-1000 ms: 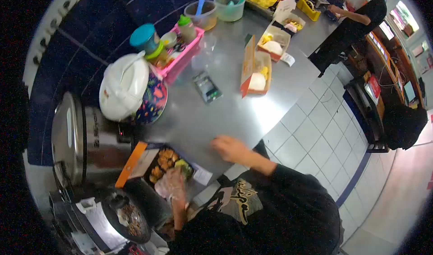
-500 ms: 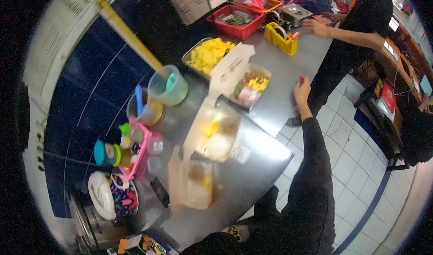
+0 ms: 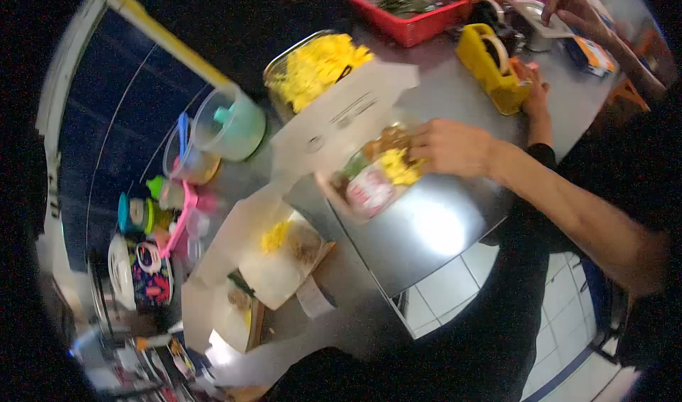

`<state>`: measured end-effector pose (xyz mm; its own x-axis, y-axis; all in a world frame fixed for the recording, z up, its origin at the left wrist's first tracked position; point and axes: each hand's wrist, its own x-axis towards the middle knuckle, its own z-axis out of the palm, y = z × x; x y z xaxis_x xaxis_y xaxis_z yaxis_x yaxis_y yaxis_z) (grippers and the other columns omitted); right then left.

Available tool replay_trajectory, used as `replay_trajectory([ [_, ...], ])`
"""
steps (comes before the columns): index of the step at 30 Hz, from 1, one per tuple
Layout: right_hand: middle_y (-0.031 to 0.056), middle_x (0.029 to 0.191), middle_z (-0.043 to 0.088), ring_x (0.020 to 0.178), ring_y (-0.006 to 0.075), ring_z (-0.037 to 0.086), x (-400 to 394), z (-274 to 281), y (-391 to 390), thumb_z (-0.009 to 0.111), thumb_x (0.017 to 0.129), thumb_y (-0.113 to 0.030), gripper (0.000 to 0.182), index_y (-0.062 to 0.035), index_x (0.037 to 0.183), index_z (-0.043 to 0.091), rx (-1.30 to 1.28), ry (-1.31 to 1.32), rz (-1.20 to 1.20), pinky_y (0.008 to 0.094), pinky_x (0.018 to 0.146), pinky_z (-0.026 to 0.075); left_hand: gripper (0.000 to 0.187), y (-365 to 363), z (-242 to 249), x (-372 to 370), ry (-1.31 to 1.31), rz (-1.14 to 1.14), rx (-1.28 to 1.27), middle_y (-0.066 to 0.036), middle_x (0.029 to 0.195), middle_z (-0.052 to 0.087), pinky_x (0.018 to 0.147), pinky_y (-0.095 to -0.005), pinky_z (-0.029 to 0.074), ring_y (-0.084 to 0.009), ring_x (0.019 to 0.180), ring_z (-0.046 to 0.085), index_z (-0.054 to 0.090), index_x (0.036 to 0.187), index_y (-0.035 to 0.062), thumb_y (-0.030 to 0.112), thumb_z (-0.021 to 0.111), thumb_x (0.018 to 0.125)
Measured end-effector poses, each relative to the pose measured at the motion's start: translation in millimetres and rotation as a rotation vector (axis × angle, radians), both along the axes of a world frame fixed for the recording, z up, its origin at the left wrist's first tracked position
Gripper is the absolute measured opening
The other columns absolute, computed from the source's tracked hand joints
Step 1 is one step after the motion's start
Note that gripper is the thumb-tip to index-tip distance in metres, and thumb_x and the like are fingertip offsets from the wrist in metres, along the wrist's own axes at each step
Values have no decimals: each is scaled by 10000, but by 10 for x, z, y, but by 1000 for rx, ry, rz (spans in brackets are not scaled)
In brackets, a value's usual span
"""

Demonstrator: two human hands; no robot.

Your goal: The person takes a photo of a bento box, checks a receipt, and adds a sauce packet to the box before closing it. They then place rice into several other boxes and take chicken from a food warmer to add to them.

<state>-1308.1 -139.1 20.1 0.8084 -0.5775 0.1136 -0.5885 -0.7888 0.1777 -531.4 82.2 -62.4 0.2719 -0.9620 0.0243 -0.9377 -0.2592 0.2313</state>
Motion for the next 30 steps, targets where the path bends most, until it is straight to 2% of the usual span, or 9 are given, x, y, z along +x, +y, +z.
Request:
replay_trajectory([
  [6, 69, 858, 514, 879, 242, 542, -845, -300, 288, 535, 773, -200, 105, -100, 801, 523, -134, 150, -394, 356, 737, 468, 315, 783, 98, 307, 49, 138, -39, -136, 1050, 545, 772, -344, 490, -233, 929, 562, 472, 1148, -6, 198, 497, 909],
  [11, 137, 964, 573, 884, 344, 576, -1438, -1277, 980, 476, 893, -311, 251, -88, 964, 566, -237, -271, -1640, 452, 714, 472, 297, 1372, 39, 785, 101, 285, -169, -129, 1041, 539, 771, -337, 482, -227, 921, 554, 473, 1142, -2, 176, 504, 906],
  [13, 164, 1007, 596, 886, 384, 589, -957, -1403, 1490, 452, 941, -355, 315, -83, 1029, 583, -218, -300, -1788, 490, 705, 474, 290, 1495, -36, 927, 138, 357, -238, -127, 1037, 537, 771, -334, 479, -224, 918, 551, 473, 1139, 0, 167, 507, 904],
  [18, 124, 840, 640, 694, 337, 614, 1325, -455, 2307, 461, 946, -413, 382, -61, 911, 608, -93, -466, -1762, 416, 623, 482, 274, 1424, -336, 1346, 237, 477, -483, -120, 1028, 531, 770, -326, 472, -218, 910, 543, 473, 1133, 4, 145, 513, 901],
  [21, 43, 668, 535, 545, 95, 506, 2568, -355, 2559, 473, 964, -330, 272, -66, 1031, 475, 67, -1374, -1475, 259, 484, 439, 265, 1290, -551, 1632, 304, 506, -630, -115, 1022, 527, 770, -321, 467, -215, 905, 538, 474, 1129, 6, 132, 517, 899],
  [25, 32, 652, 488, 497, 93, 473, 4542, 136, 2536, 452, 975, -223, 173, -116, 1093, 384, 765, -1872, -1070, 226, 378, 379, 302, 993, -537, 1875, 152, 333, -688, -127, 1125, 481, 879, -333, 422, -243, 1018, 490, 455, 1128, 0, 94, 575, 867],
  [27, 62, 719, 505, 482, 97, 429, 5479, 324, 2465, 388, 987, -131, 117, -118, 1102, 404, 1211, -1903, -889, 212, 375, 340, 303, 796, -183, 2009, 677, 241, -745, -138, 1163, 501, 922, -379, 402, -257, 1055, 513, 468, 1083, 15, 95, 615, 831],
  [28, 70, 715, 497, 495, 102, 409, 5944, 407, 2444, 438, 966, -146, 162, -100, 1121, 429, 1403, -1932, -874, 217, 387, 301, 271, 754, -38, 2186, 32, 84, -566, -147, 1153, 522, 902, -394, 415, -282, 1064, 521, 474, 1063, 27, 93, 598, 831],
  [30, 95, 776, 506, 560, 154, 430, 6700, 329, 2326, 478, 896, -140, 257, -53, 1138, 462, 1916, -1912, -597, 279, 471, 325, 268, 790, -448, 2632, 170, 4, -583, -154, 1139, 542, 873, -445, 417, -312, 1074, 514, 495, 1022, 43, 95, 612, 786],
])
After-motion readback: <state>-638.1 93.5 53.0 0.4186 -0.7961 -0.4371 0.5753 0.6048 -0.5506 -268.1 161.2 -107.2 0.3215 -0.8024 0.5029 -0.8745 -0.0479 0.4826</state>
